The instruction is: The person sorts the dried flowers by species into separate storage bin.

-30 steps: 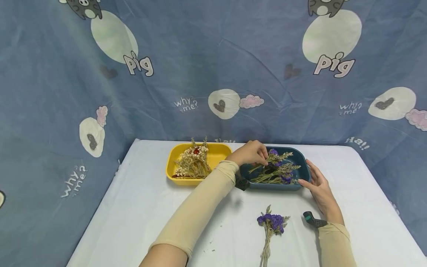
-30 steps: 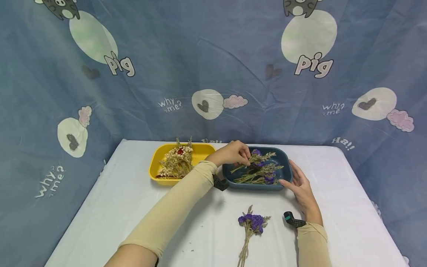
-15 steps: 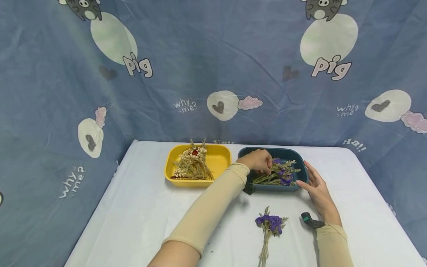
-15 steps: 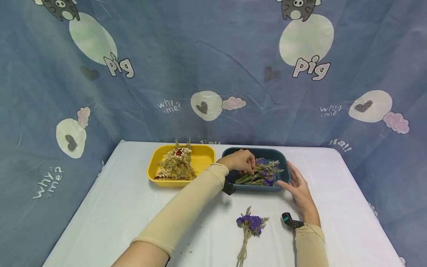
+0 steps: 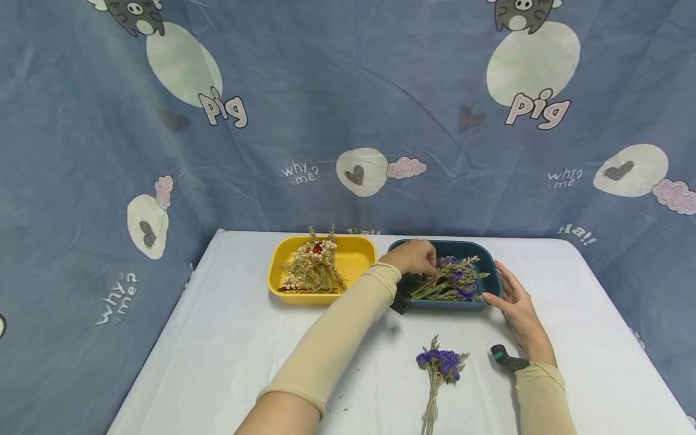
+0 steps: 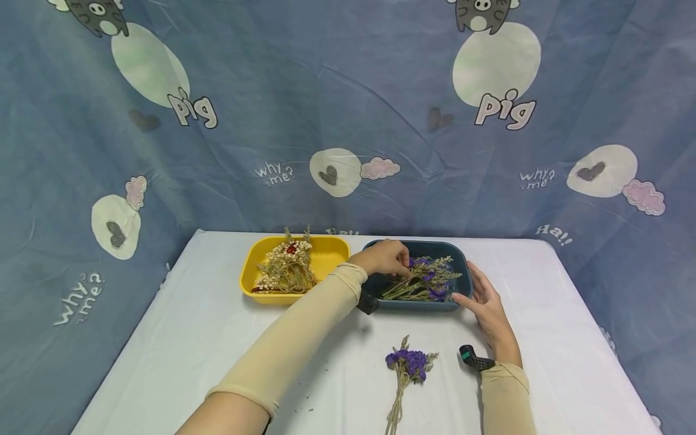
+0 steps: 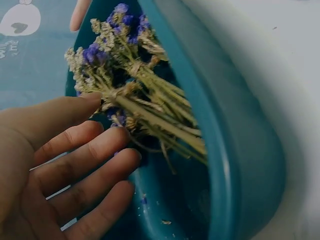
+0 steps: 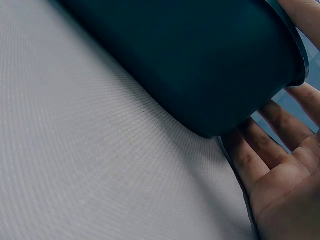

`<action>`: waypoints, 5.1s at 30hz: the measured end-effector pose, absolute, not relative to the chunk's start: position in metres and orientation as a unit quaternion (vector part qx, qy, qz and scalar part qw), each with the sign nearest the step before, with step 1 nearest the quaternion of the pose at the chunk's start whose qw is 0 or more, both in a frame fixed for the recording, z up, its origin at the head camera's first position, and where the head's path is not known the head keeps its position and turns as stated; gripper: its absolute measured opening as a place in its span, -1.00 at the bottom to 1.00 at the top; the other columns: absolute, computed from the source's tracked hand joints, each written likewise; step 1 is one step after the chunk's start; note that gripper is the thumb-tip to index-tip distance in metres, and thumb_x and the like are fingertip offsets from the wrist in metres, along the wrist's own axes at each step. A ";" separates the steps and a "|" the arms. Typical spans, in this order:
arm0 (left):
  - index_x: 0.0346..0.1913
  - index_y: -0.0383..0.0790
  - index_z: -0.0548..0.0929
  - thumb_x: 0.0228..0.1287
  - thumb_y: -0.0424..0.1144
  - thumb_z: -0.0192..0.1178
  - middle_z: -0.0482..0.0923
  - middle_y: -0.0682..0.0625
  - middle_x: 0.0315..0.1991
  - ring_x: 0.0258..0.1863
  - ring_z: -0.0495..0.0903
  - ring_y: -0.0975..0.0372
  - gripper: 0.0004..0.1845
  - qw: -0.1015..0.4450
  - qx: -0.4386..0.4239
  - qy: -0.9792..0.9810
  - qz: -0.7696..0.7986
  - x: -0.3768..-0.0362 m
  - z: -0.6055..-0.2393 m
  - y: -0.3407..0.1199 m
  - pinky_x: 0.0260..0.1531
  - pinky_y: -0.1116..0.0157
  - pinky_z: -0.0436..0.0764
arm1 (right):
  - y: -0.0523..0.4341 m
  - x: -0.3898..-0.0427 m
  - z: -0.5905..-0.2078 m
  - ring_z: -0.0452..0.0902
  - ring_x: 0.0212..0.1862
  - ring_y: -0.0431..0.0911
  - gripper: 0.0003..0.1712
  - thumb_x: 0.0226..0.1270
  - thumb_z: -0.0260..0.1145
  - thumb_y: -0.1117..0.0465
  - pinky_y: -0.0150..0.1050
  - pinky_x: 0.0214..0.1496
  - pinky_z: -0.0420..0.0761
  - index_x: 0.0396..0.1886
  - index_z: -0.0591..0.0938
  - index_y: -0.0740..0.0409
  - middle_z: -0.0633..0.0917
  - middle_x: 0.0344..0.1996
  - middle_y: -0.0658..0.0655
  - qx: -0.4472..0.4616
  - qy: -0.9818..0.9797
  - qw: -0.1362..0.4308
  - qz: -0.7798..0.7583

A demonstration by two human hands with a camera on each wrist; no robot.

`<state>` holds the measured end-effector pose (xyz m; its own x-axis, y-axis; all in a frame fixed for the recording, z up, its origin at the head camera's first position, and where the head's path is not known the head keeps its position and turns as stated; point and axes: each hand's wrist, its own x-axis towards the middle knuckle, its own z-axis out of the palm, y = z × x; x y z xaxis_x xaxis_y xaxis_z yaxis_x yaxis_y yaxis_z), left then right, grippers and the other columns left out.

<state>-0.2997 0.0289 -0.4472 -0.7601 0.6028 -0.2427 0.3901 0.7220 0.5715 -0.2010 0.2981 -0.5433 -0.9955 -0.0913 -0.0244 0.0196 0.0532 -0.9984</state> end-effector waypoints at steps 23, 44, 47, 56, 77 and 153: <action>-0.21 0.01 0.71 0.45 -0.08 0.32 0.70 0.17 -0.34 -0.36 0.60 0.42 -0.91 0.034 0.248 0.867 0.432 -0.198 -0.450 -0.034 -0.28 0.47 0.64 | 0.300 -0.204 -0.544 -0.15 0.69 0.19 0.03 0.46 0.33 0.33 -0.49 0.56 0.32 0.71 0.00 -0.25 -0.09 0.71 0.20 -0.023 0.734 0.040 -0.678; -0.43 0.08 0.65 0.25 0.19 0.42 0.50 0.39 -0.62 -0.64 0.40 0.55 -0.68 0.141 0.232 0.889 0.369 -0.078 -0.525 -0.018 -0.57 0.53 0.44 | 0.299 -0.201 -0.542 -0.18 0.71 0.11 0.02 0.47 0.32 0.35 -0.52 0.58 0.26 0.71 0.00 -0.21 -0.11 0.71 0.19 -0.025 0.725 0.042 -0.687; -0.45 0.09 0.65 0.21 0.25 0.42 0.46 0.40 -0.66 -0.65 0.37 0.54 -0.64 0.127 0.227 0.902 0.345 -0.074 -0.529 -0.014 -0.60 0.51 0.40 | 0.299 -0.201 -0.542 -0.16 0.71 0.06 0.01 0.47 0.32 0.34 -0.55 0.56 0.27 0.71 0.00 -0.25 -0.11 0.71 0.17 -0.025 0.728 0.045 -0.684; -0.48 0.09 0.61 0.18 0.08 0.49 0.39 0.41 -0.69 -0.67 0.31 0.55 -0.72 0.099 0.234 0.910 0.327 -0.072 -0.535 -0.008 -0.61 0.54 0.34 | 0.300 -0.201 -0.542 -0.20 0.71 0.12 0.02 0.47 0.33 0.33 -0.47 0.63 0.21 0.71 0.00 -0.23 -0.11 0.71 0.18 -0.030 0.727 0.042 -0.685; -0.23 -0.03 0.83 0.15 -0.35 0.44 0.72 0.30 -0.41 -0.45 0.50 0.64 -0.84 0.126 0.273 0.870 0.390 -0.090 -0.530 -0.024 -0.35 0.65 0.50 | 0.298 -0.201 -0.543 -0.08 0.69 0.11 0.02 0.47 0.32 0.34 -0.64 0.40 0.40 0.71 -0.02 -0.19 -0.08 0.70 0.22 -0.045 0.725 0.038 -0.686; -0.15 -0.15 0.83 0.34 -0.28 0.41 0.81 -0.01 -0.16 -0.23 0.71 0.27 -0.92 0.124 0.241 0.850 0.452 -0.288 -0.446 -0.004 -0.16 0.41 0.73 | 0.298 -0.200 -0.543 -0.07 0.67 0.17 0.02 0.46 0.32 0.36 -0.68 0.31 0.43 0.71 -0.01 -0.15 -0.10 0.69 0.31 -0.036 0.719 0.038 -0.693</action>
<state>-0.2879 -0.0037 -0.4463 -0.8530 0.5219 0.0076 0.2977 0.4745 0.8284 -0.2001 0.2977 -0.5427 -0.9946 -0.1038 -0.0047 0.0008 0.0379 -0.9993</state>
